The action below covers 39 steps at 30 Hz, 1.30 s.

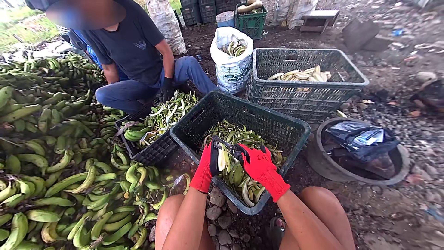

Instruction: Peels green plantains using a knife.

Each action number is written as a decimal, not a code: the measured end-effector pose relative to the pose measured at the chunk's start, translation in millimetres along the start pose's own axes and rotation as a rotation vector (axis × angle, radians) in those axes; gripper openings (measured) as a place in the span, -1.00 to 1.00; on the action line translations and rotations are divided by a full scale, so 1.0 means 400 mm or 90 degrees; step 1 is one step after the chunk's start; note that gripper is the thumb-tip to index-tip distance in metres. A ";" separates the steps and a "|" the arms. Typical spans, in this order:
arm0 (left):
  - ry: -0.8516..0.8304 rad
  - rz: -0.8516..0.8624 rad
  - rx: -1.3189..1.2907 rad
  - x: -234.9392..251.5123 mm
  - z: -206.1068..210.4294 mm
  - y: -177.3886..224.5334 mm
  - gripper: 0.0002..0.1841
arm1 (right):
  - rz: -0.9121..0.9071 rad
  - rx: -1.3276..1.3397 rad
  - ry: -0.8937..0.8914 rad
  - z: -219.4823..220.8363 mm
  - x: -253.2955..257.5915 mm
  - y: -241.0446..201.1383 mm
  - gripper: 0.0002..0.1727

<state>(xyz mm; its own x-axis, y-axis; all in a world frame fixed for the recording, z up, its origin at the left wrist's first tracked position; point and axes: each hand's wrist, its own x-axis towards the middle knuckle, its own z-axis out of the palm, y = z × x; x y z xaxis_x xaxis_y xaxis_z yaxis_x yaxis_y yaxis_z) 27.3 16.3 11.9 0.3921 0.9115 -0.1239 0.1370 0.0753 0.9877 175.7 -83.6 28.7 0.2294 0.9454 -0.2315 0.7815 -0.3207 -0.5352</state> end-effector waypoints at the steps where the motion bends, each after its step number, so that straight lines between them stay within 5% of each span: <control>1: 0.007 0.002 0.013 -0.008 0.005 0.009 -0.63 | 0.003 0.004 0.001 0.000 0.003 0.003 -0.44; 9: 0.086 0.153 0.052 -0.052 0.044 0.010 -0.59 | 0.015 0.019 0.042 -0.021 0.000 -0.003 -0.45; 14: 0.029 0.282 0.130 -0.059 0.031 0.000 -0.54 | 0.001 0.084 0.065 -0.016 0.032 0.035 -0.44; 20: 0.000 -0.017 -0.206 0.012 -0.012 0.009 -0.57 | -0.009 0.080 0.062 -0.011 0.020 0.051 -0.43; 24: -0.158 0.026 -0.356 0.028 -0.082 -0.034 -0.61 | -0.176 -0.057 0.028 0.032 -0.022 0.035 -0.35; 28: -0.255 -0.092 -0.474 0.031 -0.100 -0.031 -0.48 | -0.247 -0.094 0.090 0.044 -0.045 0.037 -0.29; 32: -0.127 -0.005 -0.225 0.005 -0.061 0.004 -0.74 | -0.201 -0.091 0.062 0.028 -0.029 0.018 -0.35; 36: 0.021 0.135 -0.099 -0.022 -0.021 0.003 -0.61 | -0.115 -0.006 0.039 0.025 0.008 0.001 -0.42; 39: -0.005 0.185 -0.111 -0.039 0.003 0.001 -0.58 | -0.046 0.133 0.048 0.016 0.036 0.012 -0.43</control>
<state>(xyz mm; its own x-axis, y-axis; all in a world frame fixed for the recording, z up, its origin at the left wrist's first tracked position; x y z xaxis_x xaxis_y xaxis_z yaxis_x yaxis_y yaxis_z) 22.2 1.6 14.1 0.3994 0.9018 0.1652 -0.1388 -0.1187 0.9832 178.9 -72.0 17.5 0.2259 0.9657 -0.1284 0.6626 -0.2489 -0.7064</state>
